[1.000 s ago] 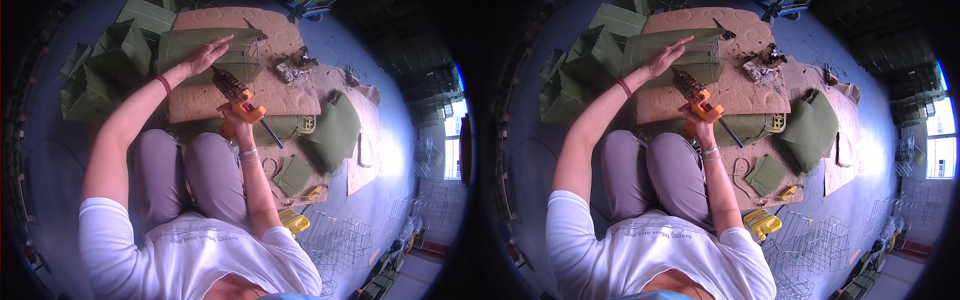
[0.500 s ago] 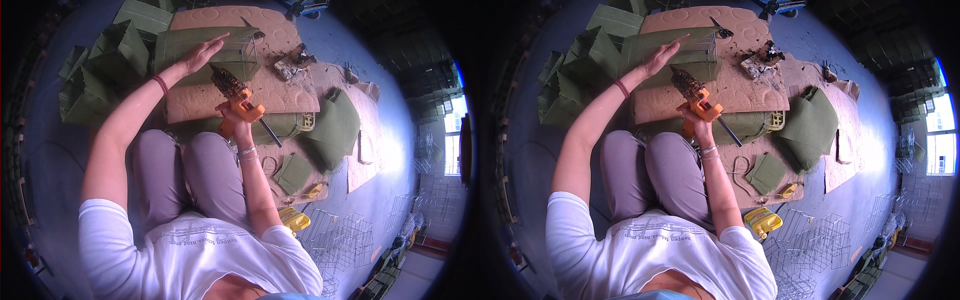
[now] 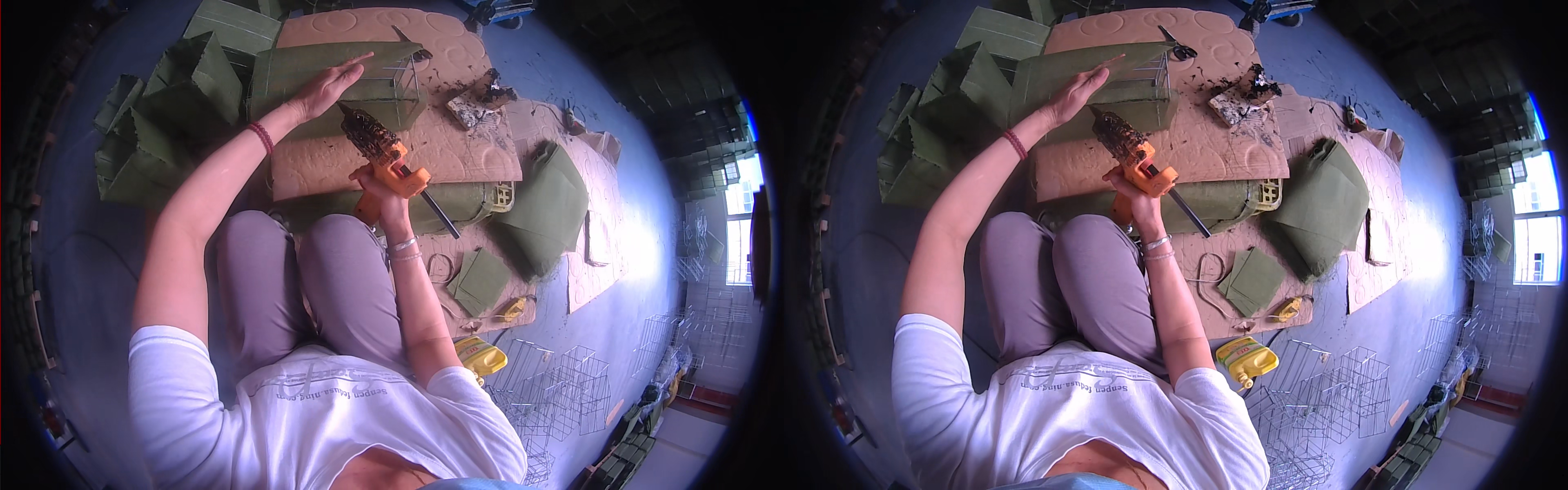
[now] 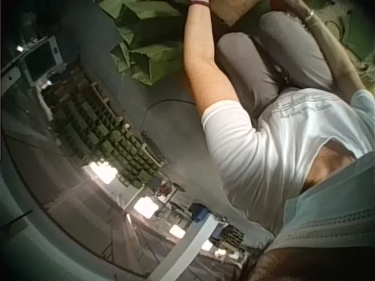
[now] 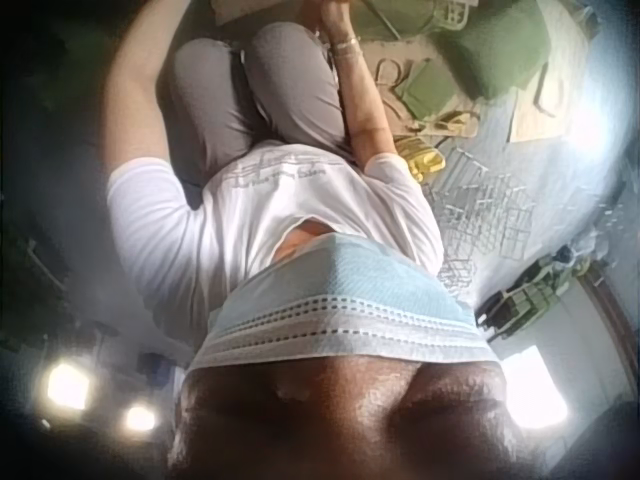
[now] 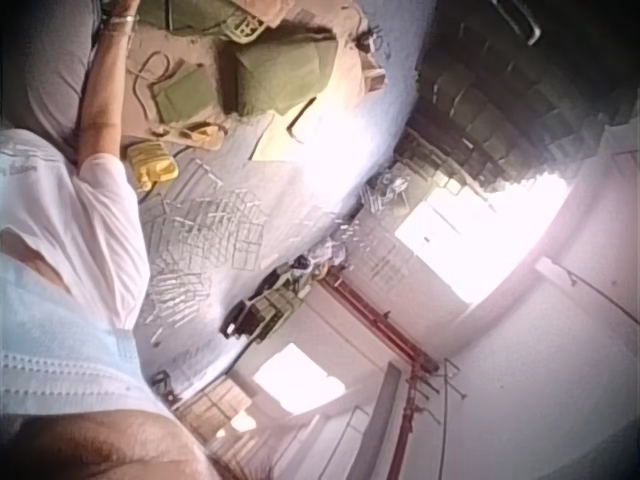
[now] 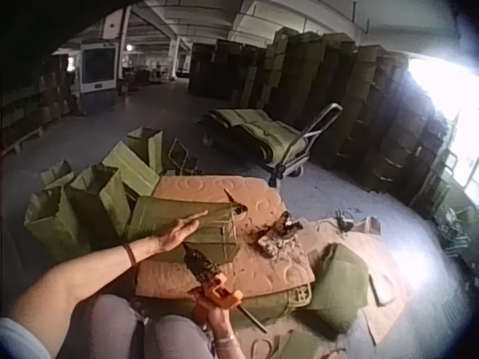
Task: Using a hot glue gun to assemble green foam panels into rectangular boxes or containers while sitting on the floor.
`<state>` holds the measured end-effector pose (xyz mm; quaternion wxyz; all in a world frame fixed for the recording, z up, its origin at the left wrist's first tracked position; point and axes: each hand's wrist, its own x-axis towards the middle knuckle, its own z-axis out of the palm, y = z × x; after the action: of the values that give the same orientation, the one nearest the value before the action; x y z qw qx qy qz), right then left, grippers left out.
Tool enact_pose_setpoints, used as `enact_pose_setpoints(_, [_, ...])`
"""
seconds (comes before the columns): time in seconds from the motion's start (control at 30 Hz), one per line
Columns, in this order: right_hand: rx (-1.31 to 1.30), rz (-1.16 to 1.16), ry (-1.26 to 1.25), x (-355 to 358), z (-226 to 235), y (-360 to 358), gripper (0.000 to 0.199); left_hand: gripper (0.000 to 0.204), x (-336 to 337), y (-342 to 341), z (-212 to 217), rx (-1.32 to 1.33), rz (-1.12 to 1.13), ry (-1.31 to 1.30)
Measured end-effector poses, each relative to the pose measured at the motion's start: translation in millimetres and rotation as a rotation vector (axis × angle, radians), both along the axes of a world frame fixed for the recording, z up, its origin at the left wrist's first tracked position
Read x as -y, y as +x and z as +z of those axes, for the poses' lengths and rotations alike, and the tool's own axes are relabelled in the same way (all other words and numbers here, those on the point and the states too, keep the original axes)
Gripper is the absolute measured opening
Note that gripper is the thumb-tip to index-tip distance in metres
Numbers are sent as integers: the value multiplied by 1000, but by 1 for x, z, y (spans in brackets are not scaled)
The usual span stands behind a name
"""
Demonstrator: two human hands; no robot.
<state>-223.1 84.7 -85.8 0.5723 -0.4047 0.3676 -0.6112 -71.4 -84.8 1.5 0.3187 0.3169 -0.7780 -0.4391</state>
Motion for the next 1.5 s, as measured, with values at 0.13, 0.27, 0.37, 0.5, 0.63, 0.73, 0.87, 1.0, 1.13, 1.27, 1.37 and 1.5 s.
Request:
enact_pose_setpoints(0.13, [69, -36, 2, -2, 9, 5, 17, 64, 0, 0, -5, -42, 21, -50])
enact_pose_setpoints(0.27, [17, -23, 21, -2, 8, 4, 14, 65, -1, -1, -2, -36, 29, -41])
enact_pose_setpoints(0.37, [-18, -15, 26, -1, 5, 4, 15, 65, -3, -2, -1, -36, 26, -35])
enact_pose_setpoints(0.5, [-9, -17, 13, -1, 6, 4, 15, 65, -2, -1, -1, -38, 32, -43])
enact_pose_setpoints(0.63, [-25, -24, 9, -2, 3, 3, 16, 64, 0, 0, -3, -23, 23, -37])
enact_pose_setpoints(0.73, [-18, -38, 25, -4, 4, 3, 17, 63, 1, 0, -3, -11, 9, -36])
enact_pose_setpoints(0.87, [8, -39, 20, -4, 6, 3, 18, 65, -2, -1, -1, -10, 37, -49])
enact_pose_setpoints(1.0, [-11, -40, 12, -3, -2, 0, 20, 63, 1, 1, -2, -1, 6, -26])
enact_pose_setpoints(1.13, [7, -63, 20, 0, -10, -1, 19, 63, 1, 0, -3, -15, -5, -43])
enact_pose_setpoints(1.27, [-14, -63, 15, 0, -8, -2, 19, 62, 4, 1, -6, 2, 4, -58])
enact_pose_setpoints(1.37, [-21, -76, 26, -2, -6, -2, 19, 61, 5, 1, -7, 10, 4, -75])
enact_pose_setpoints(1.5, [37, -88, 16, -5, -1, -3, 19, 61, 4, 1, -6, 3, -1, -69])
